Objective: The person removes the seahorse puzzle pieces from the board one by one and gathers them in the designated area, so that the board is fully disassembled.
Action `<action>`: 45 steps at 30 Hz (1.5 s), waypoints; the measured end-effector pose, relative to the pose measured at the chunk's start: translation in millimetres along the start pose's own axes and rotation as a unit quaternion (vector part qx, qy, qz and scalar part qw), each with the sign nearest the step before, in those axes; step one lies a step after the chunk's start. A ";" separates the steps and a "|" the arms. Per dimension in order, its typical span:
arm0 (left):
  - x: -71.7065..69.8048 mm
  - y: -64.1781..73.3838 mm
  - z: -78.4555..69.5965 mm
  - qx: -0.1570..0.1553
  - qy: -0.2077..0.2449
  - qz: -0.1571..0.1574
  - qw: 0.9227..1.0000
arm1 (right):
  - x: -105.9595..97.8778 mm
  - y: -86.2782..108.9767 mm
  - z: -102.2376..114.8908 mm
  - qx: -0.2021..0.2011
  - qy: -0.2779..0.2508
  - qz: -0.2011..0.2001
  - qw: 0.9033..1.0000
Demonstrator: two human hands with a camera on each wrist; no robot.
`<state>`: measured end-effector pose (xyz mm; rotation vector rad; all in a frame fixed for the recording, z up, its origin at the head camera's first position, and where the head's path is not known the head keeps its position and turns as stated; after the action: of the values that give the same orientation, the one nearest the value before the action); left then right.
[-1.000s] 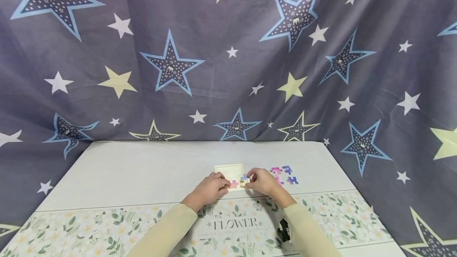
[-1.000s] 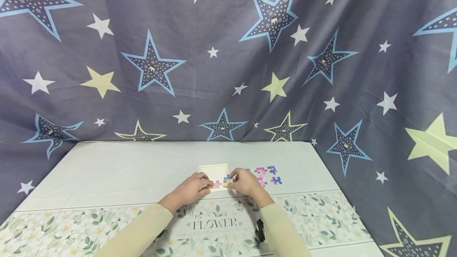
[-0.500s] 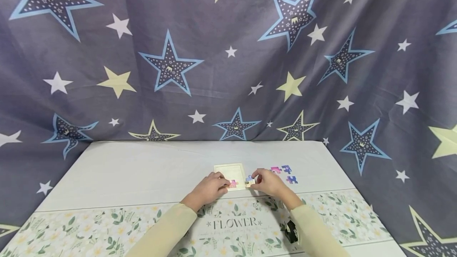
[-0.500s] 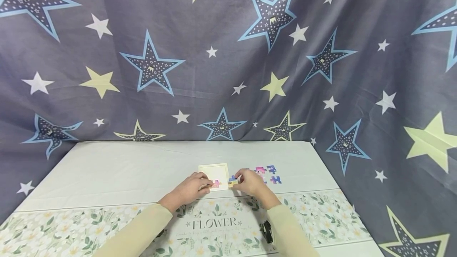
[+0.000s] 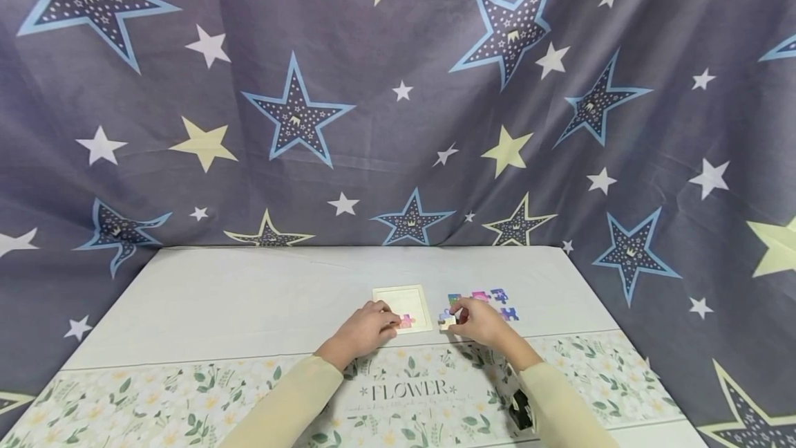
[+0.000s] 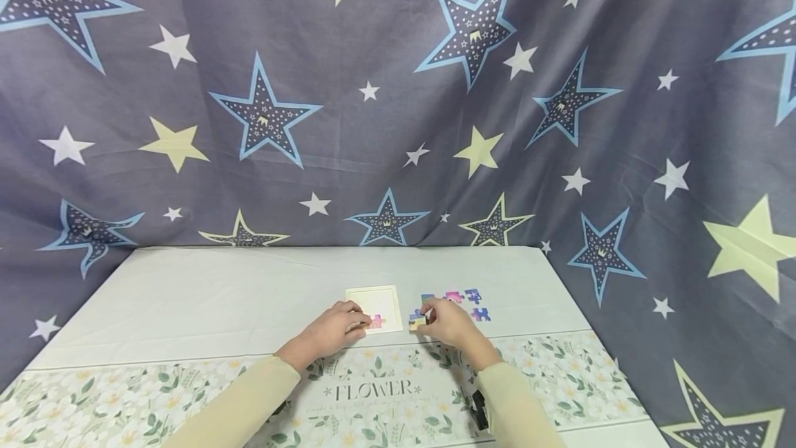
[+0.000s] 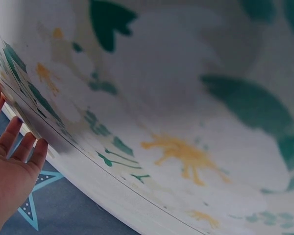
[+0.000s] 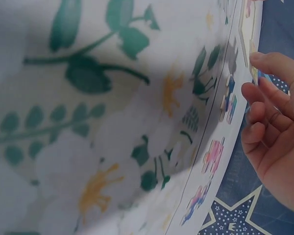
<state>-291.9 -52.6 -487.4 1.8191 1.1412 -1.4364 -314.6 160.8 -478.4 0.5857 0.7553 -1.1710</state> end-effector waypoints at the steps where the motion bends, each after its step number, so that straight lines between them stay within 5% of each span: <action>1: 0.2 -0.3 0.2 0.001 -0.001 -0.001 1.000 | -0.7 0.5 -0.8 0.001 -0.001 0.000 1.000; 45: -0.3 -1.1 0.7 0.007 0.007 -0.007 1.000 | -36.4 30.6 -44.1 0.004 0.010 -0.013 1.000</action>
<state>-293.2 -52.7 -487.2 1.8355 1.1564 -1.4458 -302.2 224.5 -476.7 0.5965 0.7765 -1.1954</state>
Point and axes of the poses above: each hand's wrist, its own y-axis away from the middle knuckle, its own x-axis out of the palm, z = x × y, the point moved 6 cm from there along -y, towards the middle knuckle, and after that the axes turned 3 degrees about -y, right-handed, at the moved point
